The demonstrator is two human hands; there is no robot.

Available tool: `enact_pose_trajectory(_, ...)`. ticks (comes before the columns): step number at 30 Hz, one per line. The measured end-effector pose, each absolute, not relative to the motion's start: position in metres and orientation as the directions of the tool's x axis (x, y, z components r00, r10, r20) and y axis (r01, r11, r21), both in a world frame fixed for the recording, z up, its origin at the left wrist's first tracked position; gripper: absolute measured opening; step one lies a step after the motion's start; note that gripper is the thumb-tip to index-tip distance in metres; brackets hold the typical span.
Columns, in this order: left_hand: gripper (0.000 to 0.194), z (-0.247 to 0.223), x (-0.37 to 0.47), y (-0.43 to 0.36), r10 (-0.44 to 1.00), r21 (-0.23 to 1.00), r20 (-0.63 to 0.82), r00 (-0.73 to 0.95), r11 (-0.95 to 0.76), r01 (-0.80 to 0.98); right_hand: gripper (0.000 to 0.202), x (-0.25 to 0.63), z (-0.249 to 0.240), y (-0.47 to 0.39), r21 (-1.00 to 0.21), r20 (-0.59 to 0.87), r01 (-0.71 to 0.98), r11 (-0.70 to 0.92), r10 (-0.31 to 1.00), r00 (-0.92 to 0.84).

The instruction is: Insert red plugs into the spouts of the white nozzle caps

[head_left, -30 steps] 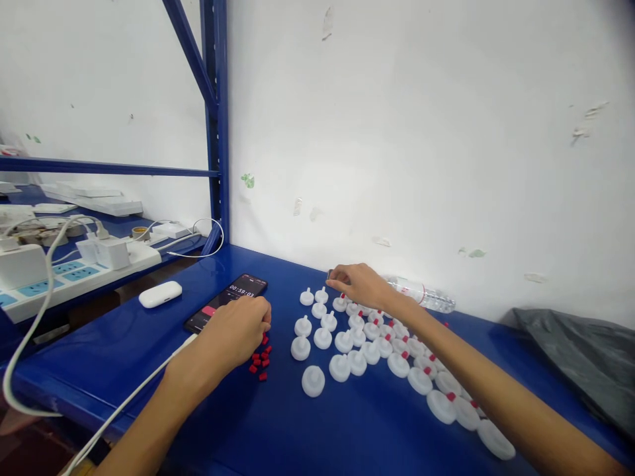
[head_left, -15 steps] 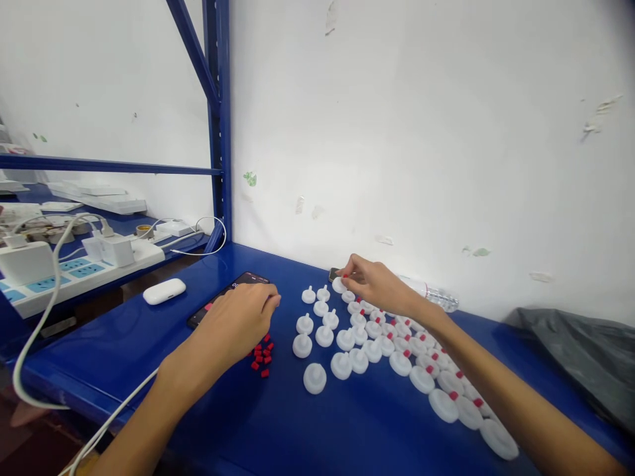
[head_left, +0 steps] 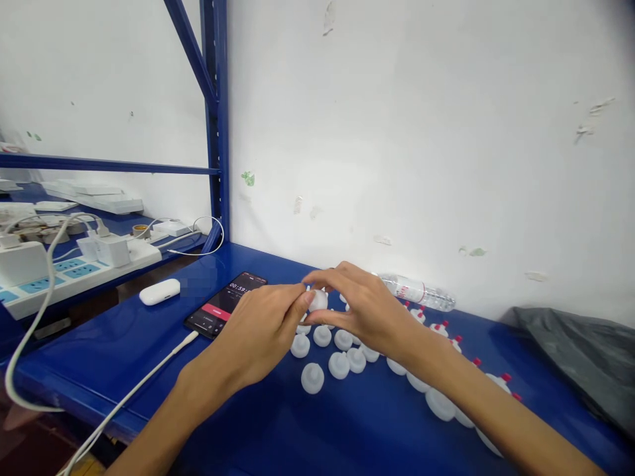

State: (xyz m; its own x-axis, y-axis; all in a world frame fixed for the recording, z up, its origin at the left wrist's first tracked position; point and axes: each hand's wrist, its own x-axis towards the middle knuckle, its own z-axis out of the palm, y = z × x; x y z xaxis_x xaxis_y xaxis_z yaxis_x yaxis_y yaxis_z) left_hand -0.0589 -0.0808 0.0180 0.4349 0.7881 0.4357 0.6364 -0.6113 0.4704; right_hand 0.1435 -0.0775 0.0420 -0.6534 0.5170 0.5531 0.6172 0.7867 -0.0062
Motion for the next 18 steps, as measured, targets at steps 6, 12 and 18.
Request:
enact_pose_trajectory(6, 0.049, 0.01, -0.05, -0.076, 0.886, 0.8, 0.369, 0.282, -0.457, 0.388, 0.025, 0.136, 0.044, -0.078, 0.265, 0.602, 0.582, 0.769, 0.339, -0.723)
enact_pose_trajectory(12, 0.047, 0.023, -0.087, -0.061, 0.971, 0.962, 0.143, 0.191, -0.182, 0.205, 0.019, 0.175, 0.044, -0.052, 0.29, 0.647, 0.757, 0.585, 0.463, -0.606)
enact_pose_trajectory(18, 0.035, 0.021, -0.106, -0.055, 0.97, 0.583, 0.218, 0.106, -0.217, 0.783, 0.021, 0.204, 0.04, -0.025, -0.167, 0.48, 0.905, 0.392, 0.834, -0.272)
